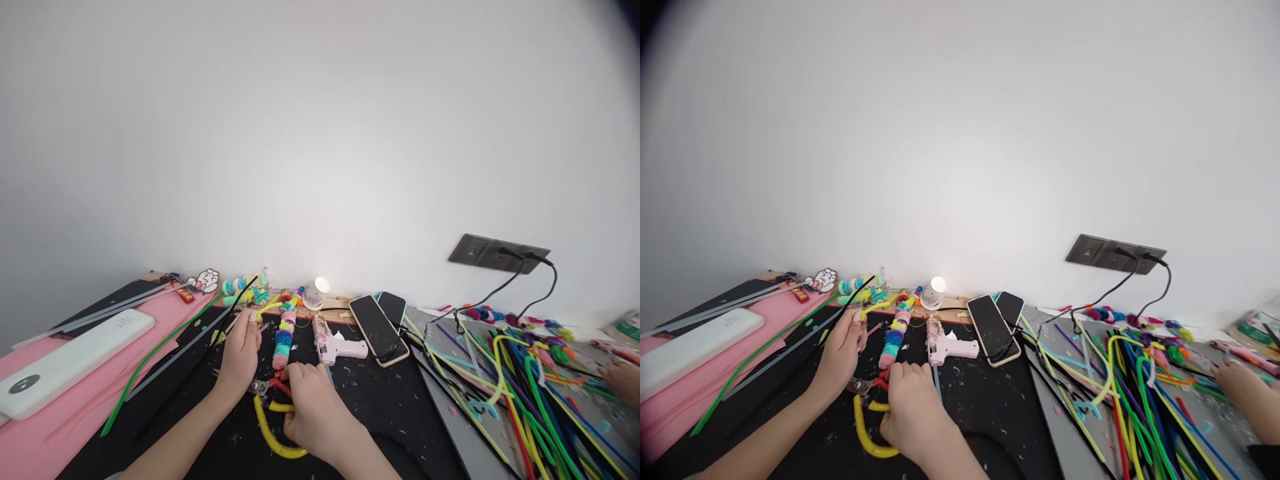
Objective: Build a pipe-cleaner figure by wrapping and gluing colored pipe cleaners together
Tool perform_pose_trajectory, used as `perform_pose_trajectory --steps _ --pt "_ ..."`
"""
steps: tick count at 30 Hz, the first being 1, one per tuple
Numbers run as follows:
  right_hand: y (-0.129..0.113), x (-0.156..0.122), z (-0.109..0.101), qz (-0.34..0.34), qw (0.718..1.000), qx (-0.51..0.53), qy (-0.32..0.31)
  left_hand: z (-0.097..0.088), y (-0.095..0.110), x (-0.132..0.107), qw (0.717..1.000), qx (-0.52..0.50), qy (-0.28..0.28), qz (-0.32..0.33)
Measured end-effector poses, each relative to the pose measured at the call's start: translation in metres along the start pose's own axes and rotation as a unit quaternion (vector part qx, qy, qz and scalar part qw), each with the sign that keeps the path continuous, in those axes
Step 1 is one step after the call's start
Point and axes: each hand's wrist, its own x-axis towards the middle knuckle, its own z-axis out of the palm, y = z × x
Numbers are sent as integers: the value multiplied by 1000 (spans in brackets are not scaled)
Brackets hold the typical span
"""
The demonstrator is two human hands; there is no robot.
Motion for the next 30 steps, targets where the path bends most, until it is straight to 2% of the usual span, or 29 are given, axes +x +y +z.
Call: perform_pose_trajectory --steps 3,7,12,15,20,27,30 --pt "9 -2 -11 34 999 10 9 -2 1 0 1000 5 14 10" --pt "35 -15 -35 67 988 130 47 -5 1 2 999 -9 43 14" --pt "55 -23 -47 148 967 205 29 -6 3 4 998 -11 66 8" --pt "51 -15 -42 150 959 220 98 -4 5 1 998 -2 55 19" --pt "32 -2 -26 183 954 220 94 1 8 -6 1000 -16 11 17" --pt "22 -8 -22 174 958 202 103 2 11 -8 999 -38 30 11" --pt "19 -8 -22 180 961 181 104 4 10 -11 999 -35 11 18"
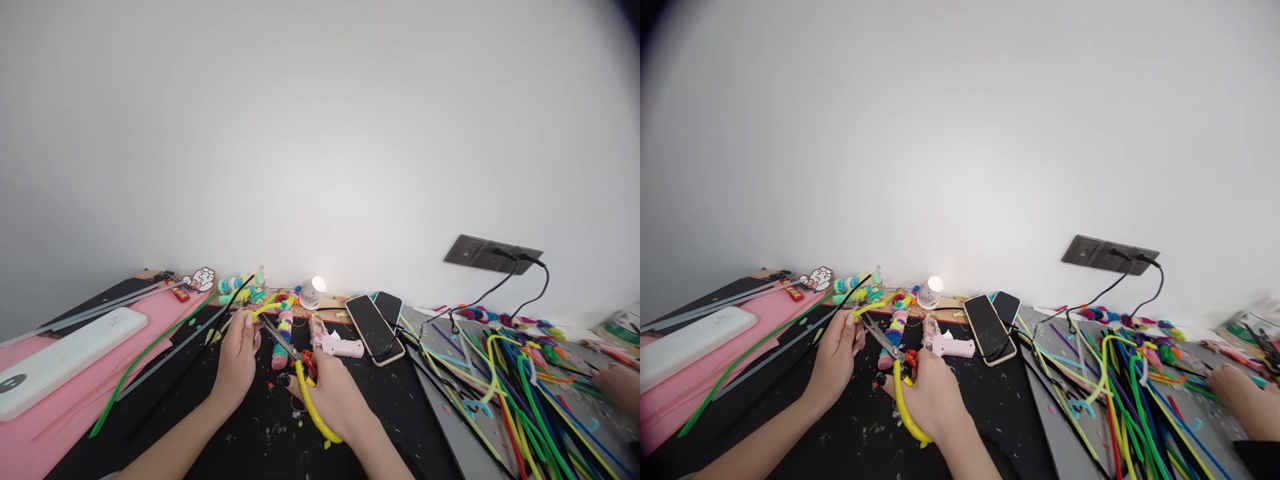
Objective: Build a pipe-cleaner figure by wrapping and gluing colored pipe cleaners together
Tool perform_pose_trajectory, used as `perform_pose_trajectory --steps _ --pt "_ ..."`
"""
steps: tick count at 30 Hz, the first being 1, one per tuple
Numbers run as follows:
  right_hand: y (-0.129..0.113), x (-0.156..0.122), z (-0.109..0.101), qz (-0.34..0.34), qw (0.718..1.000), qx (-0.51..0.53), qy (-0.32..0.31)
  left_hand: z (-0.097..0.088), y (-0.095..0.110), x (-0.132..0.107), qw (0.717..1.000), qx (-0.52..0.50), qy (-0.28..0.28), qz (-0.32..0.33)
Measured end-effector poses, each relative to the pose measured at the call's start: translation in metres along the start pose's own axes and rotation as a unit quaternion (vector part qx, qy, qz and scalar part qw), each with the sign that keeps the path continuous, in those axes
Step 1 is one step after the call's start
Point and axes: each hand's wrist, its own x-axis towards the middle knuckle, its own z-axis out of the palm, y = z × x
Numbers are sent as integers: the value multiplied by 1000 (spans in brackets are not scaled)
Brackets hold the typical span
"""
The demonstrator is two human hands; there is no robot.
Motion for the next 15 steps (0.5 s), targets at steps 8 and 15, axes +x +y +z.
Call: perform_pose_trajectory --steps 8,15 --pt "-6 0 10 4 999 -26 23 7 -3 -9 999 -5 -50 -18" --pt "-10 -1 11 20 998 -51 26 9 -7 -14 997 7 -77 -29"
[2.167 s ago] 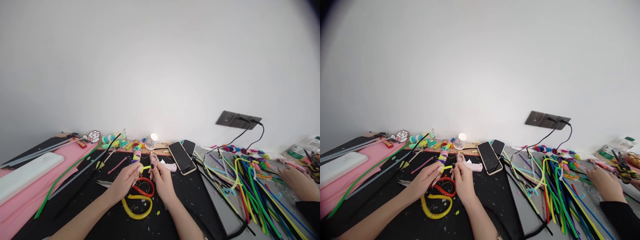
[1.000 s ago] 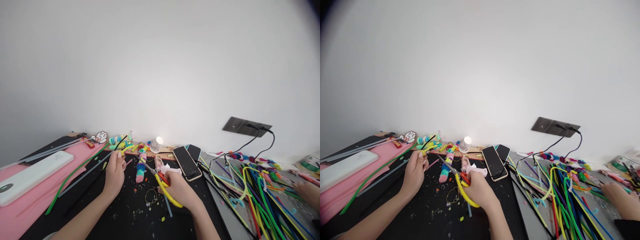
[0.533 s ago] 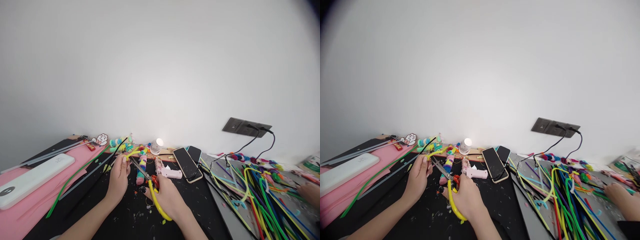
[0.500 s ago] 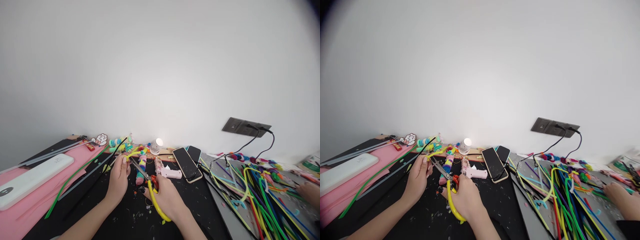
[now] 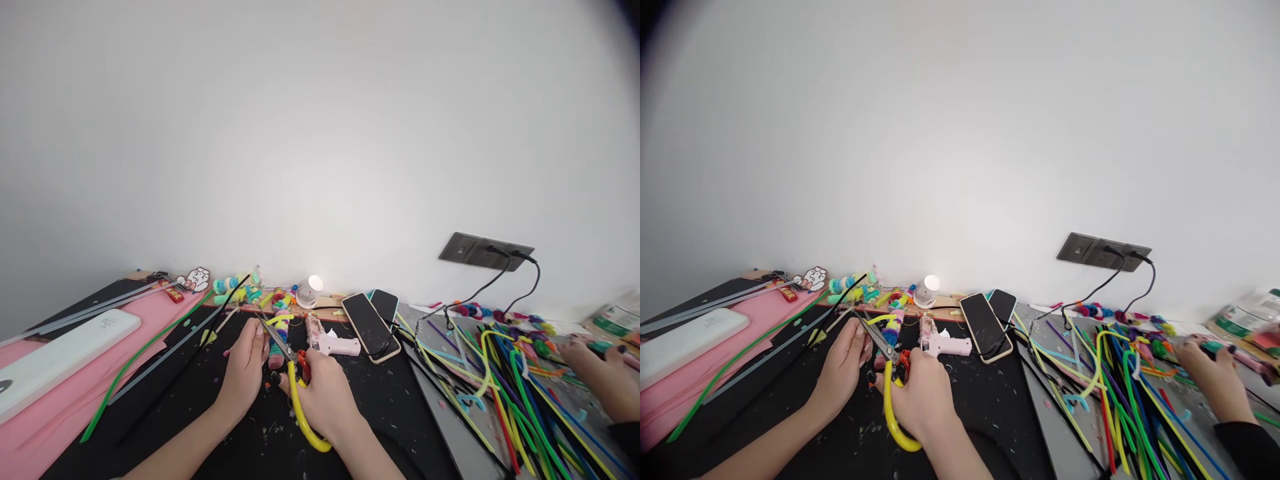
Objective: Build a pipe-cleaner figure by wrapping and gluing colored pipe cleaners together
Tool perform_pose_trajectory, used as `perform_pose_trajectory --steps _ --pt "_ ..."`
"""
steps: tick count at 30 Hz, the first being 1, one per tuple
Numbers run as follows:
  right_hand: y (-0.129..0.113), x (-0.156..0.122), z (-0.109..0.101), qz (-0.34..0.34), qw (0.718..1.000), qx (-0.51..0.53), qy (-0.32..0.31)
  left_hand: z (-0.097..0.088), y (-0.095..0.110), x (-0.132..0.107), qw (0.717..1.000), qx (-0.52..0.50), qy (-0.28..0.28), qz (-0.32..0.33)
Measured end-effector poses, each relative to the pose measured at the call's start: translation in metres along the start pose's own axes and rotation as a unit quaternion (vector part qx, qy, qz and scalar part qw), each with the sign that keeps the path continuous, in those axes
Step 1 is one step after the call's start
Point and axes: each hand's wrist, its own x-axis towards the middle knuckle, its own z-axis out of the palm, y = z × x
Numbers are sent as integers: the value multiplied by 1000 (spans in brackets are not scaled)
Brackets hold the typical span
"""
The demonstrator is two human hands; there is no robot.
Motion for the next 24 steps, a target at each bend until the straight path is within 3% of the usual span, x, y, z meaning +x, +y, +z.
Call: perform_pose_trajectory --steps 10,20,24 --pt "-3 -3 -4 18 1000 -2 -22 1 -3 2 1000 5 -3 10" --pt "-4 -5 2 6 990 122 -68 -1 -3 3 1000 24 -10 5" --pt "-5 -5 0 6 992 119 -32 -5 2 9 999 24 37 8"
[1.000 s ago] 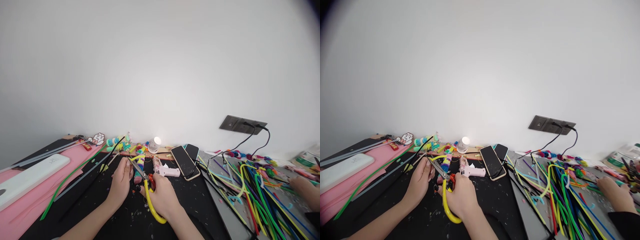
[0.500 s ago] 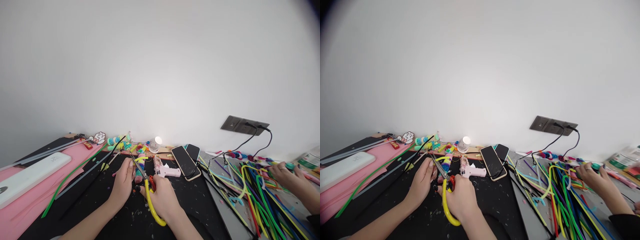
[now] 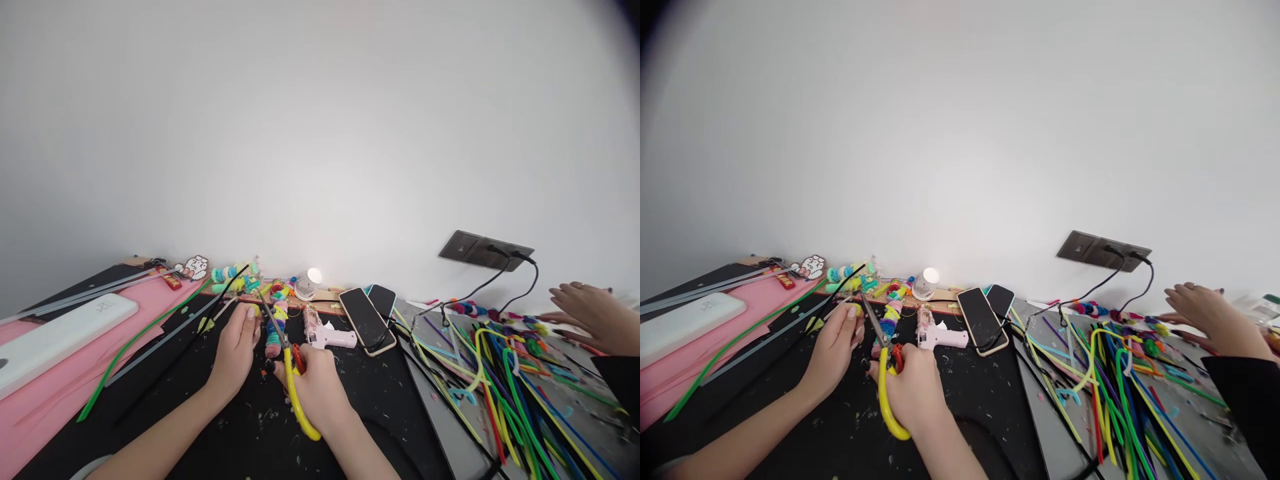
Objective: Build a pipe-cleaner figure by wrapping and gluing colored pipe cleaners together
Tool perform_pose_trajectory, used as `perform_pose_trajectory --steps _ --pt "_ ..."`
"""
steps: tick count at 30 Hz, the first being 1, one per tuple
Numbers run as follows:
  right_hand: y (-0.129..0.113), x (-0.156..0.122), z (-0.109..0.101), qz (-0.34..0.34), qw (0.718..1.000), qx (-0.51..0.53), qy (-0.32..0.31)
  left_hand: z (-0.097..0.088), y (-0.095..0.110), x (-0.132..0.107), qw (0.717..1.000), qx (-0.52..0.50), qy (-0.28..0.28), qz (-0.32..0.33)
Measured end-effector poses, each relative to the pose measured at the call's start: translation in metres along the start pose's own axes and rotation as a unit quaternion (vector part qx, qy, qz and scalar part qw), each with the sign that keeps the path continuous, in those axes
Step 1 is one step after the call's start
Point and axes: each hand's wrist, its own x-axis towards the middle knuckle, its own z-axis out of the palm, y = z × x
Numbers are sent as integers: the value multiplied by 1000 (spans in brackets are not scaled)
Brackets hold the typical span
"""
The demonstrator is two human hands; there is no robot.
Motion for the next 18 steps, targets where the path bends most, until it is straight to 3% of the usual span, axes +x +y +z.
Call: perform_pose_trajectory --steps 5,9,11,13,15,18 --pt "5 1 -3 -26 993 -111 34 -15 1 17 991 24 124 41" --pt "9 0 1 -46 988 -145 -8 -33 -1 32 975 87 187 81" --pt "9 0 3 -59 985 -158 -33 -39 -1 35 966 142 192 96" --pt "8 -1 3 -101 981 -159 -48 -38 0 34 969 170 151 101" --pt "7 -2 1 -160 977 -138 -39 -34 1 30 973 195 40 114" --pt "9 1 -4 -211 974 -82 28 -24 2 22 961 211 -114 140"
